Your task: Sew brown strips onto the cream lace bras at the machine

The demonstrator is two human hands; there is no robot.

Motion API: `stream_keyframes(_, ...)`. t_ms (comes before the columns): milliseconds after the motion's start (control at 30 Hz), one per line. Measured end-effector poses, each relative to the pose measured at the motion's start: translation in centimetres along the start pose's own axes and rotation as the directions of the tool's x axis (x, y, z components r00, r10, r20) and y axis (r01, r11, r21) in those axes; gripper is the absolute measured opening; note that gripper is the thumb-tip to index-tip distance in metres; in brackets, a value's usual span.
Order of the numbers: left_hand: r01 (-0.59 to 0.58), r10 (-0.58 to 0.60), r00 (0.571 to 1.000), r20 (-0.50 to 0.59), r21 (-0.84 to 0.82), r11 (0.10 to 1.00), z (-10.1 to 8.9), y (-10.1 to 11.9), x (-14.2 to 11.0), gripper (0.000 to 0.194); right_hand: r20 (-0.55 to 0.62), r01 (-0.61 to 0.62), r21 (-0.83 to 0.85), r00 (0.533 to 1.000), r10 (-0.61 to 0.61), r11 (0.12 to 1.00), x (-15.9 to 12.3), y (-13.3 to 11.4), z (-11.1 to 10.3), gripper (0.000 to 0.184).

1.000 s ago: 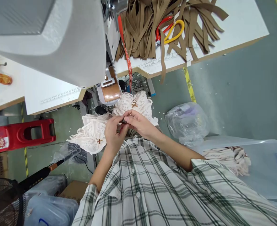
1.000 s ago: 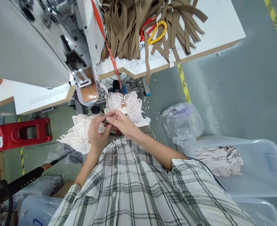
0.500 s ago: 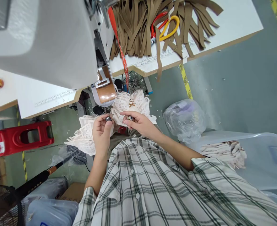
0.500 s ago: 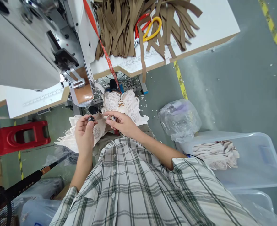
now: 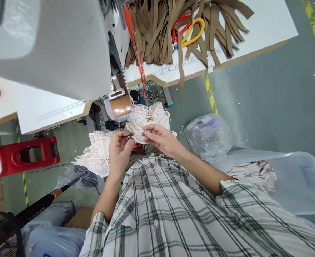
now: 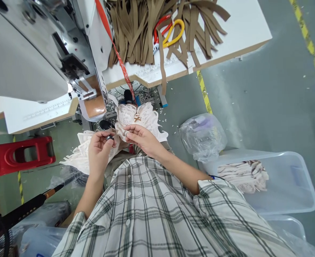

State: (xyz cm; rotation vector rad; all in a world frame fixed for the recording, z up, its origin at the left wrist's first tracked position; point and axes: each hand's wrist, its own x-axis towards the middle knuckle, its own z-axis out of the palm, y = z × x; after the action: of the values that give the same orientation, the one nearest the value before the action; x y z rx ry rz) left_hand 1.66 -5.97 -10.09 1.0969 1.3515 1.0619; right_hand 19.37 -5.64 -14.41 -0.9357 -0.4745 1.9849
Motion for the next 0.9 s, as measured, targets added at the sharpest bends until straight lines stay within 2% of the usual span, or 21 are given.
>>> stream_keyframes(67,0.056,-0.055,0.998,0.031,-0.027,0.998,-0.1,0.2,0.5,0.005,0.012,0.07,-0.06,0.998,-0.07,0.996,-0.1,0.1,0.1,0.029)
stream_keyframes(167,0.083,-0.087,0.992,0.087,0.053,0.995,-0.3,0.6,1.3,0.014,0.036,0.163,-0.215,0.987,-0.159,0.963,-0.5,-0.1,0.4,0.033)
stream_keyframes(267,-0.036,-0.012,0.982,0.186,0.25,0.968,-0.2,0.9,1.8,0.017,0.058,0.208,-0.393,0.978,-0.202,0.896,-1.1,-0.5,0.7,0.037)
stream_keyframes(367,-0.114,0.014,0.956,0.292,0.328,0.938,0.0,0.9,2.0,0.019,0.08,0.236,-0.512,0.97,-0.228,0.826,-1.6,-0.6,0.8,0.034)
stream_keyframes(467,-0.153,0.057,0.963,0.264,0.36,0.92,0.2,0.6,1.9,0.016,0.065,0.232,-0.556,0.97,-0.236,0.798,-1.5,-0.4,0.6,0.03)
stream_keyframes(533,-0.17,0.099,0.976,0.194,0.396,0.902,0.2,0.3,1.6,0.016,0.015,0.215,-0.469,0.972,-0.236,0.857,-1.1,-0.4,0.4,0.03)
stream_keyframes(600,-0.168,0.12,0.983,0.142,0.404,0.899,0.4,-0.2,1.2,0.016,-0.057,0.164,-0.264,0.981,-0.185,0.951,-0.5,-0.4,0.2,0.03)
stream_keyframes(633,-0.152,0.107,0.985,0.134,0.388,0.909,0.6,-0.6,0.9,0.016,-0.087,0.11,-0.129,0.989,-0.122,0.986,-0.2,-0.4,0.1,0.031)
stream_keyframes(700,-0.064,0.027,0.992,0.127,0.299,0.952,0.9,-1.5,0.4,0.018,-0.106,-0.048,0.138,0.992,0.063,0.989,0.5,-0.5,0.0,0.028)
stream_keyframes(767,0.043,-0.067,0.991,0.117,0.193,0.98,1.2,-2.3,0.1,0.021,-0.112,-0.152,0.325,0.974,0.197,0.933,1.1,-0.6,-0.1,0.021)
stream_keyframes(833,0.107,-0.12,0.988,0.099,0.123,0.987,1.4,-2.8,0.2,0.024,-0.167,-0.108,0.372,0.969,0.181,0.922,1.4,-0.8,-0.2,0.017)
stream_keyframes(900,0.177,-0.176,0.981,0.078,0.006,0.984,1.3,-3.0,0.6,0.026,-0.259,0.051,0.25,0.966,0.016,0.967,1.3,-0.9,-0.1,0.018)
